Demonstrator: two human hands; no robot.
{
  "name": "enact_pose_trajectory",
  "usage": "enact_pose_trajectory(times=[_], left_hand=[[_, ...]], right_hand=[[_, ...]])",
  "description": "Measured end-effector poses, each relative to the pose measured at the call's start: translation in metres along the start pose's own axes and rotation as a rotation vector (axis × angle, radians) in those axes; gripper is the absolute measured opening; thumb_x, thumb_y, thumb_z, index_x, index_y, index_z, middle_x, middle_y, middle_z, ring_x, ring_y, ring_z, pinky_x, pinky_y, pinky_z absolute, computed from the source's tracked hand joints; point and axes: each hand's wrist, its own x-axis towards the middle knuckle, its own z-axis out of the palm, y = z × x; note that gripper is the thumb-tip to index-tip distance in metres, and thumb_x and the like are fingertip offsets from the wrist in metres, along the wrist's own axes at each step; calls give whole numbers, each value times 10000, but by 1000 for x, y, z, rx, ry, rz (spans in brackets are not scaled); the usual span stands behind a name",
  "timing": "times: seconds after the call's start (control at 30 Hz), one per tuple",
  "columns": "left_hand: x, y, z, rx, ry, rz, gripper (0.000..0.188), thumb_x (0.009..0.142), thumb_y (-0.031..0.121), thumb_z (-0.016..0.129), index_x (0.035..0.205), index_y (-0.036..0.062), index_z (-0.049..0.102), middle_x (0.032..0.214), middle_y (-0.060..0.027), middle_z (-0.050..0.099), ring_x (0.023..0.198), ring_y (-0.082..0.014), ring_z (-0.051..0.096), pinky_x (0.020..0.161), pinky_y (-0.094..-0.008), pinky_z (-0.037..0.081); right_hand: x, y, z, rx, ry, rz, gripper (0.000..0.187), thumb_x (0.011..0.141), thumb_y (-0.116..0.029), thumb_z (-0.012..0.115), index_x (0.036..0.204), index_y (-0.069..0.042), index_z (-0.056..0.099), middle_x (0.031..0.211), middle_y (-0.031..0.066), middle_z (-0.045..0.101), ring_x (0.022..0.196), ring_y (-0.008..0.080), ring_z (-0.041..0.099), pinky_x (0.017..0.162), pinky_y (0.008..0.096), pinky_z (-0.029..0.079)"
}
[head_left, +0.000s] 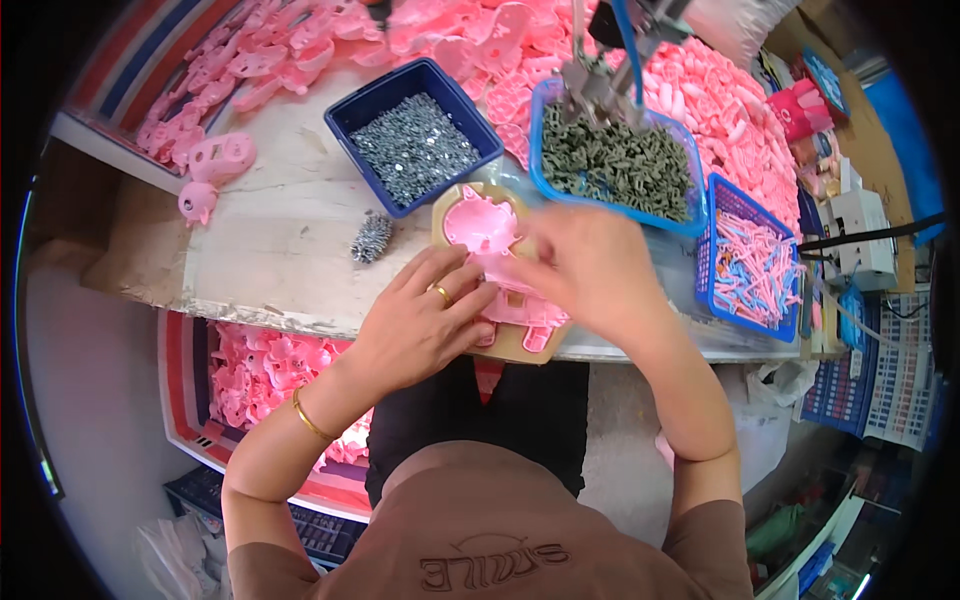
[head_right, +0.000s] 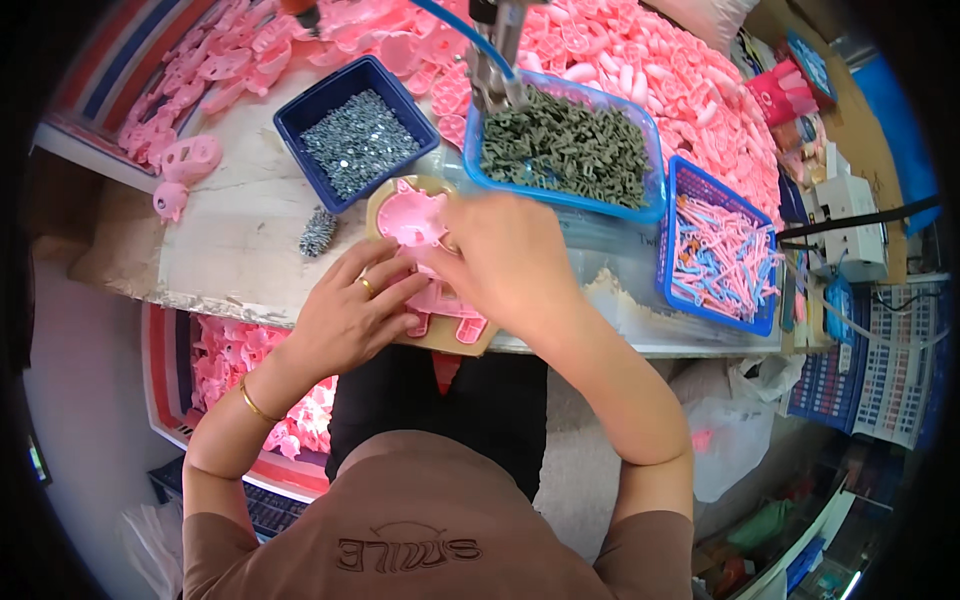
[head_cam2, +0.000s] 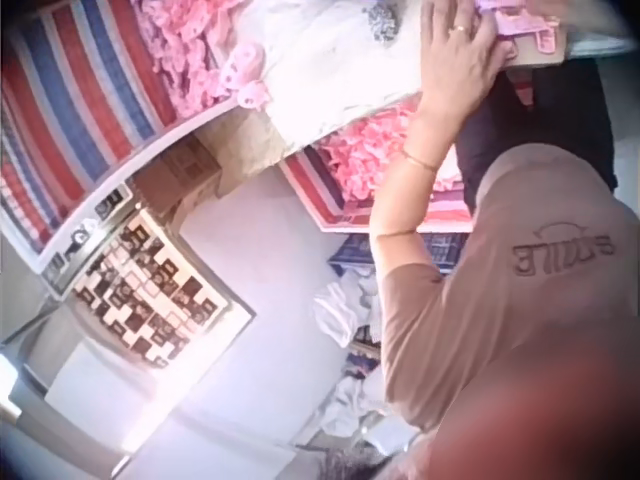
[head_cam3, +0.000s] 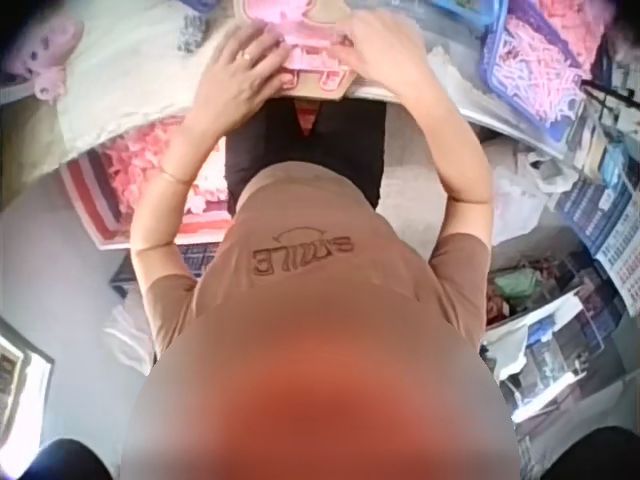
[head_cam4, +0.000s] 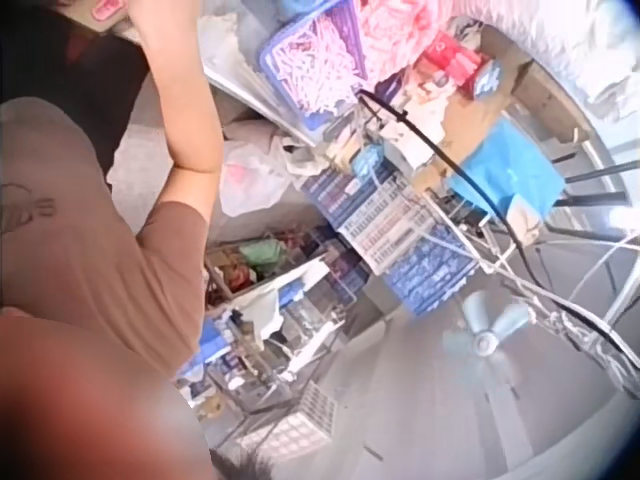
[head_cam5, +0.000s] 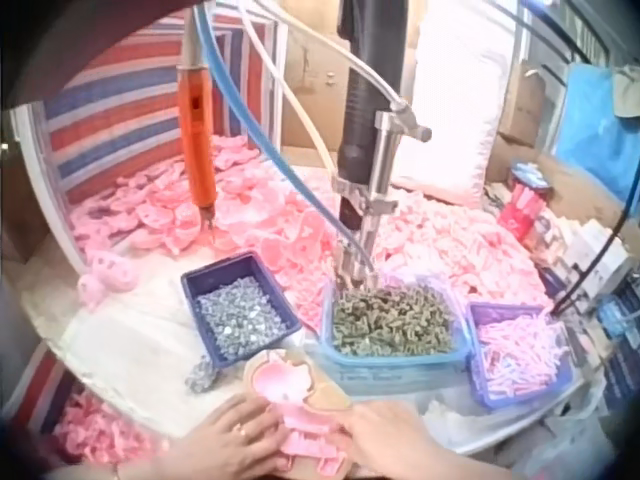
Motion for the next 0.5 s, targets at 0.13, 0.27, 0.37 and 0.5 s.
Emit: enact_pose_trajectory(times=[0.13, 0.27, 0.37, 0.5], left_hand=[[12, -24, -7, -65, 169, -174, 232, 851, 107, 656, 1077, 63, 629, 1098, -101, 635, 993, -316, 615, 825, -421, 520], [44, -84, -29, 207, 207, -256, 93, 855, 114, 639, 928, 69, 674, 866, -84, 640, 892, -304, 587, 776, -405, 495], [65, -120, -18, 170, 52, -258, 151, 819, 163, 694, 960, 107, 701, 881, -69, 653, 933, -279, 594, 821, -400, 496], [78, -135, -6, 196, -142, -142, 173, 761, 205, 755, 912, 137, 704, 875, -44, 659, 963, -254, 600, 833, -398, 490]], right_hand=[[86, -40, -11, 202, 774, -266, 420, 829, -210, 745, 1160, -12, 579, 848, 124, 661, 822, 255, 639, 737, 368, 495], [97, -63, -28, 375, 790, -304, 679, 914, -248, 653, 1422, 87, 352, 1289, 311, 542, 1211, 422, 533, 1027, 436, 419], [182, -68, -6, 371, 1056, -343, 695, 901, -208, 647, 1441, 87, 324, 1311, 336, 525, 1228, 455, 518, 1032, 458, 415], [175, -75, -40, 653, 562, -37, 587, 876, -223, 680, 1355, 23, 447, 1190, 299, 623, 1137, 430, 593, 957, 467, 466]])
